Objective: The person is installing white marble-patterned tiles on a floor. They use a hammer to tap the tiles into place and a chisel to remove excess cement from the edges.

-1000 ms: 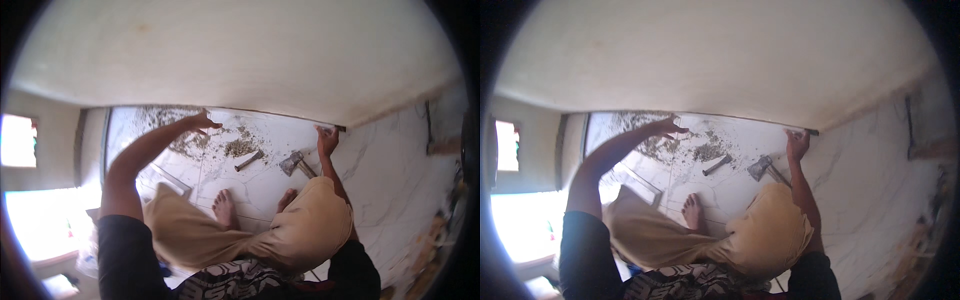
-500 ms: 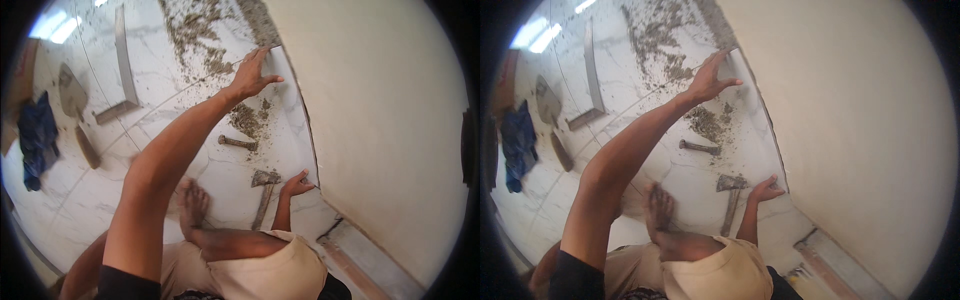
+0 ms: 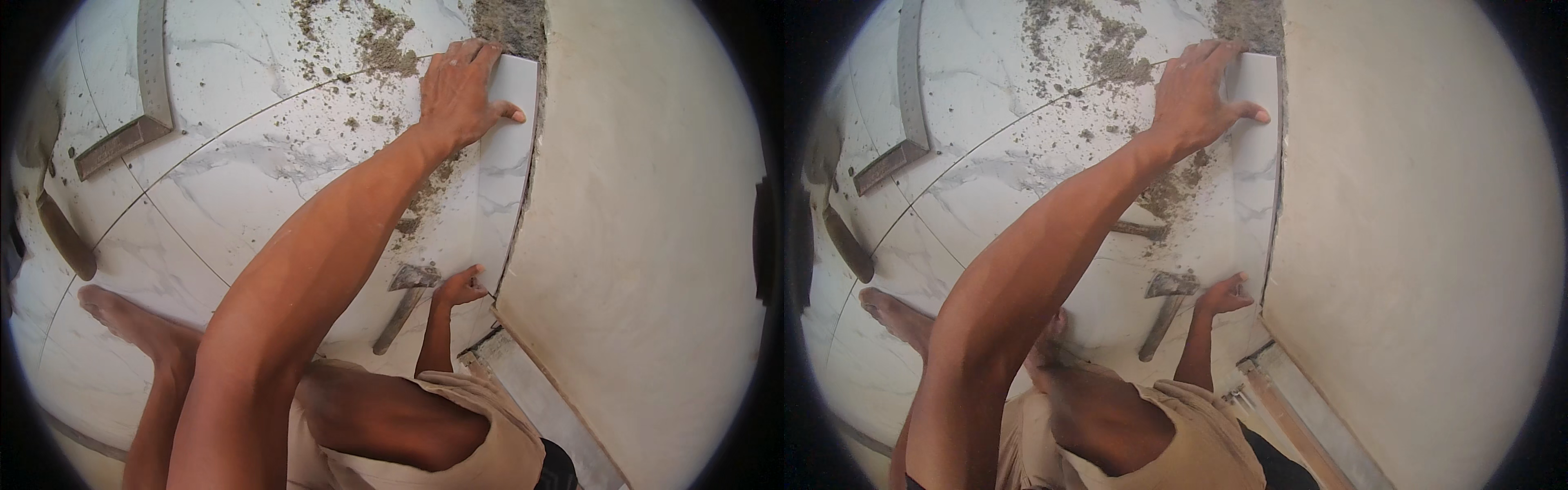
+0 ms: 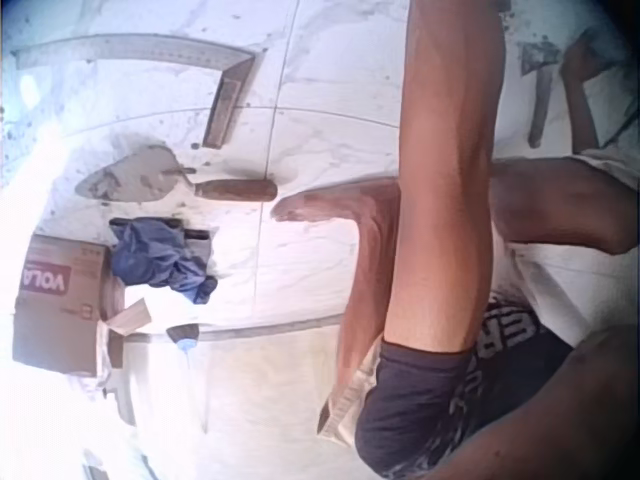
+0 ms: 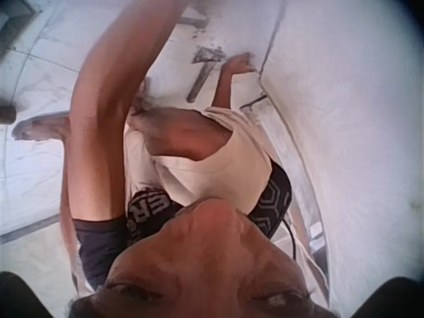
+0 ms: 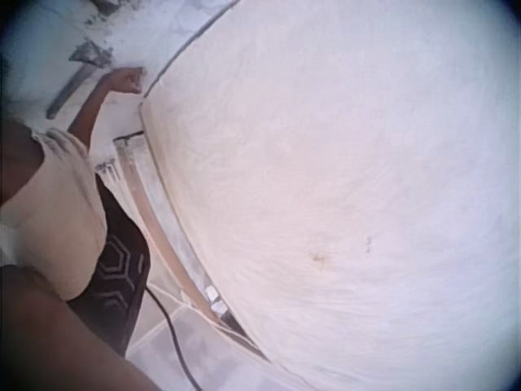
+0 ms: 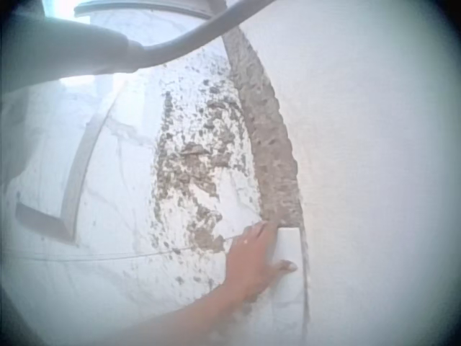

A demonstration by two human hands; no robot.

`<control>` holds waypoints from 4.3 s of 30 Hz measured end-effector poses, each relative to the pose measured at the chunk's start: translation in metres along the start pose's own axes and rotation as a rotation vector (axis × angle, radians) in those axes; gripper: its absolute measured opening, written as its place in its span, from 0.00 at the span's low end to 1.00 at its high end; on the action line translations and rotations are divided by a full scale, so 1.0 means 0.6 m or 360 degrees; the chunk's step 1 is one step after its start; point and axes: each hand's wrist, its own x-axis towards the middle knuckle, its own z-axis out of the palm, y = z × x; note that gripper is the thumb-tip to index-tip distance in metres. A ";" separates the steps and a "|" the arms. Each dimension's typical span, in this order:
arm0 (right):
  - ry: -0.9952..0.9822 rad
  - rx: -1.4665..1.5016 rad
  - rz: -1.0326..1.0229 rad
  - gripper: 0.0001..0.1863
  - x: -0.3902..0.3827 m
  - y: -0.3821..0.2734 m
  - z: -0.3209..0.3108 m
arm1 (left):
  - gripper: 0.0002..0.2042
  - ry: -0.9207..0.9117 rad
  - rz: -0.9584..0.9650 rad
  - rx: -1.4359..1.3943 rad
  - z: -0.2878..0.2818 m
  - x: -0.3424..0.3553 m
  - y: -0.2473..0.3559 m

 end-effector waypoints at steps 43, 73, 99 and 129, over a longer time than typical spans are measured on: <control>-0.0171 0.0493 0.0284 0.16 0.038 -0.008 -0.038 | 0.40 -0.0002 0.0265 0.0173 -0.004 0.006 0.011; 0.0049 0.0854 0.0205 0.16 0.016 -0.008 -0.026 | 0.35 -0.0437 0.0492 0.0231 -0.028 0.011 -0.012; -0.0192 0.0134 0.0391 0.14 -0.105 -0.075 -0.153 | 0.38 -0.0414 0.0120 0.0629 -0.137 0.018 0.074; -0.1101 -0.0436 -0.0092 0.18 -0.144 -0.105 -0.222 | 0.28 -0.0647 0.0125 0.1217 -0.322 0.034 0.081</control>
